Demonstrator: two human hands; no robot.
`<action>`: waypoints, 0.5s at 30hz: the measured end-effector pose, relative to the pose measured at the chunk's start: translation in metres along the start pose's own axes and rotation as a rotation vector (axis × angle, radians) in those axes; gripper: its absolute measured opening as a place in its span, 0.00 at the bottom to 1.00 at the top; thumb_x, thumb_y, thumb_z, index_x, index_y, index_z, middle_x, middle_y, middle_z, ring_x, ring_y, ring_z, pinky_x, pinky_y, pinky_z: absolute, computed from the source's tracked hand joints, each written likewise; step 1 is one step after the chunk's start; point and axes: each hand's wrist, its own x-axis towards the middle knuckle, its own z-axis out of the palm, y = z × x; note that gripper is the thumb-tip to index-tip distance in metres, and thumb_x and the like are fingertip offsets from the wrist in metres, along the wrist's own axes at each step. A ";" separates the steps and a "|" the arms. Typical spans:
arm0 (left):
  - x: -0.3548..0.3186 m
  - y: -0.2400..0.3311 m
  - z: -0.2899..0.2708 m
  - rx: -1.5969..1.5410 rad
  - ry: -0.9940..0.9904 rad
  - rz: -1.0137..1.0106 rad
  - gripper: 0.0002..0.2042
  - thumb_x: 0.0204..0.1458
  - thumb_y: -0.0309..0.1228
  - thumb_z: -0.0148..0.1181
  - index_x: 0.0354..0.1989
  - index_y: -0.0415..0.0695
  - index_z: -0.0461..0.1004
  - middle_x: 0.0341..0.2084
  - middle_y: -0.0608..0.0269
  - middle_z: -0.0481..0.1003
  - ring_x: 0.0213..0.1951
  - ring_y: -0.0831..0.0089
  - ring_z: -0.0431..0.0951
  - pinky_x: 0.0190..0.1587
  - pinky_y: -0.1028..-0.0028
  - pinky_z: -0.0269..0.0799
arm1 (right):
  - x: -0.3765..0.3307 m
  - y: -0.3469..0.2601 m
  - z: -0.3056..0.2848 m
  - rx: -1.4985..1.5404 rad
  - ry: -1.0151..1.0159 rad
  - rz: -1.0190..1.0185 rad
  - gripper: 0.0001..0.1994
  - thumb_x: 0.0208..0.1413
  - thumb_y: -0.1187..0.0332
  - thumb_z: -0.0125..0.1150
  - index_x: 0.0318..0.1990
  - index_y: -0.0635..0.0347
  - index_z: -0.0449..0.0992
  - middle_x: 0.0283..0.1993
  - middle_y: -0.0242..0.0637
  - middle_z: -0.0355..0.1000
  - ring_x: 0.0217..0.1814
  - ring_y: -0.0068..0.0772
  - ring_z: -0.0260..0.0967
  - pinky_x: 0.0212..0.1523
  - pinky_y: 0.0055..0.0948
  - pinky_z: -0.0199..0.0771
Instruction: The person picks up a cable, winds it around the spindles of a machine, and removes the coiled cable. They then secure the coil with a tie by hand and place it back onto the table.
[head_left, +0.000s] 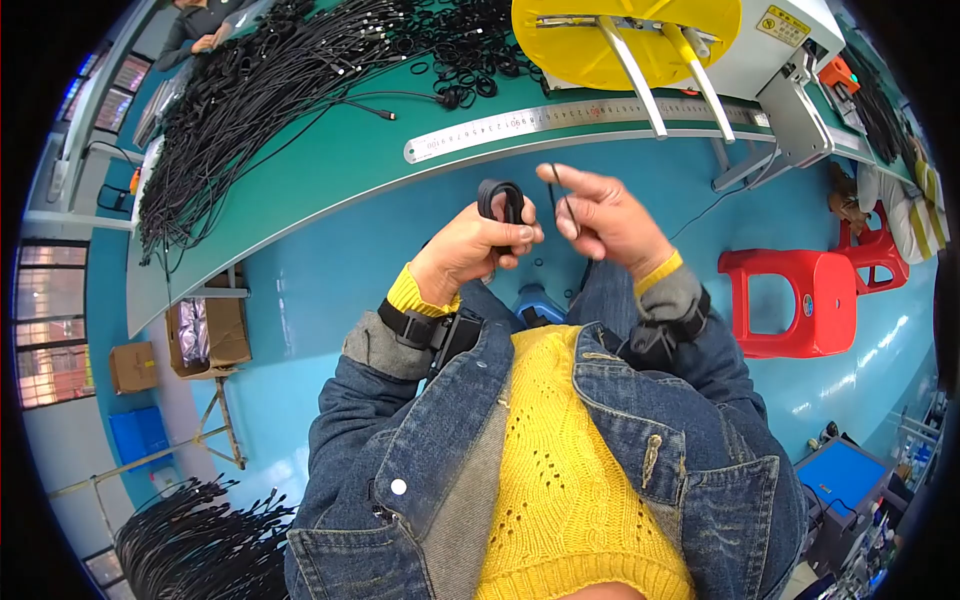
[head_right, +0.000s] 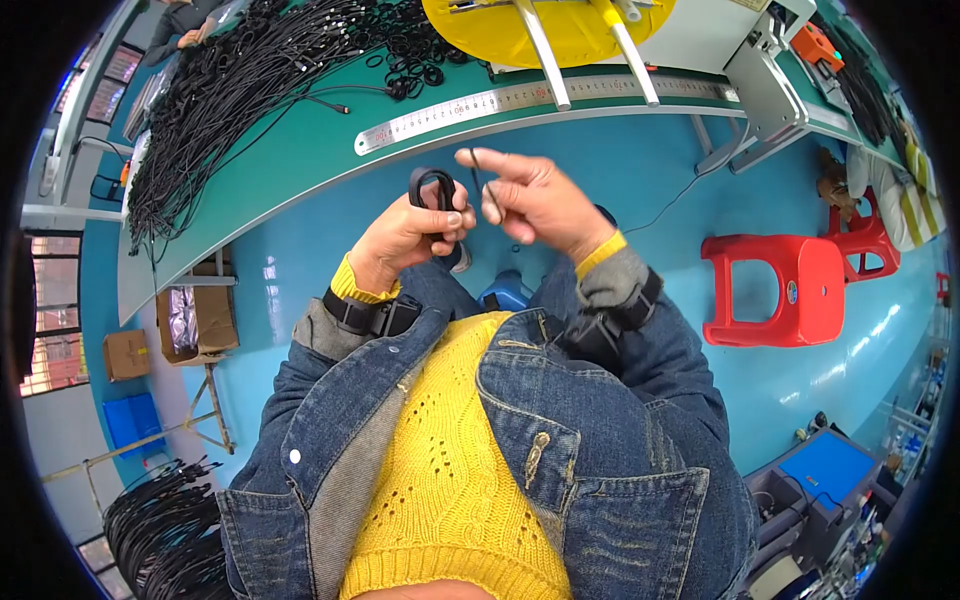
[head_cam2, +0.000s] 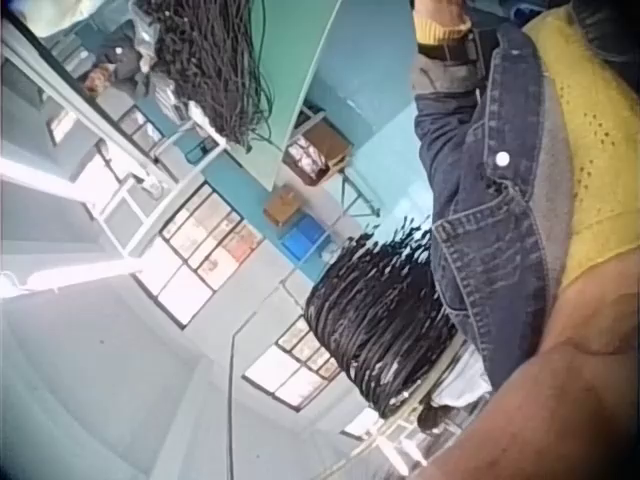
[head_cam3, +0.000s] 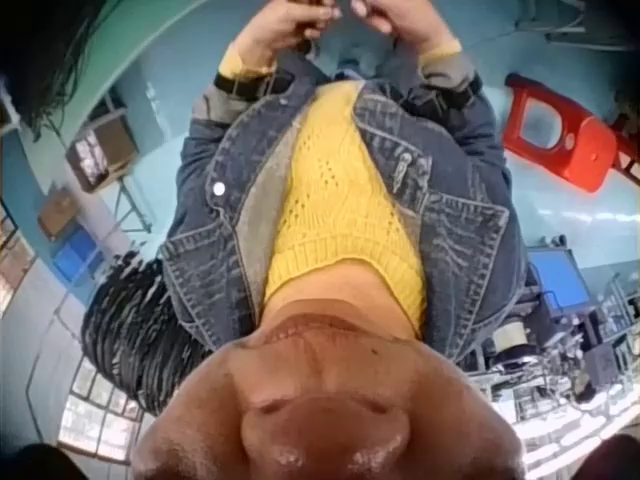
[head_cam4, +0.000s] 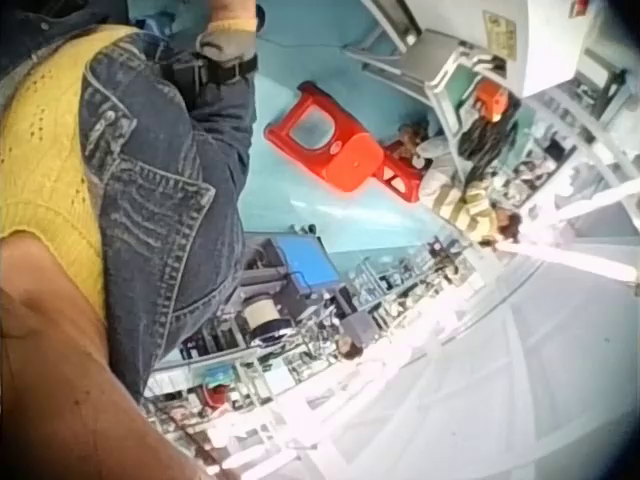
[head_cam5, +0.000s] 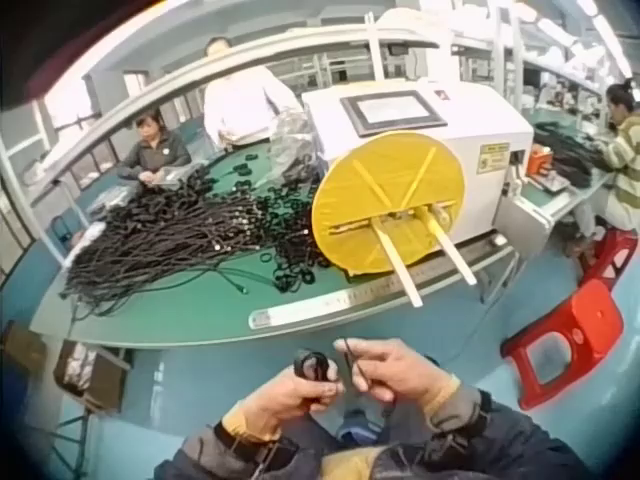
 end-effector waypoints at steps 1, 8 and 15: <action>-0.001 0.002 0.003 0.072 0.039 -0.018 0.08 0.43 0.25 0.60 0.30 0.44 0.67 0.22 0.67 0.68 0.20 0.82 0.65 0.17 0.83 0.56 | 0.005 -0.007 -0.003 0.002 0.001 -0.002 0.19 0.54 0.71 0.53 0.55 0.58 0.65 0.26 0.30 0.69 0.17 0.15 0.60 0.18 0.15 0.61; -0.002 0.002 0.015 0.377 -0.027 -0.208 0.08 0.39 0.25 0.61 0.27 0.44 0.68 0.16 0.69 0.66 0.15 0.84 0.62 0.16 0.83 0.53 | 0.021 -0.040 0.004 -0.978 -0.228 0.114 0.29 0.39 0.74 0.62 0.55 0.55 0.65 0.20 0.29 0.68 0.17 0.16 0.62 0.17 0.21 0.60; 0.004 -0.014 0.011 0.585 -0.030 -0.221 0.09 0.36 0.24 0.60 0.28 0.42 0.68 0.16 0.70 0.65 0.14 0.84 0.60 0.15 0.82 0.53 | 0.024 -0.023 0.026 -1.505 -0.397 -0.216 0.21 0.36 0.71 0.66 0.40 0.59 0.66 0.22 0.29 0.69 0.21 0.22 0.65 0.21 0.25 0.63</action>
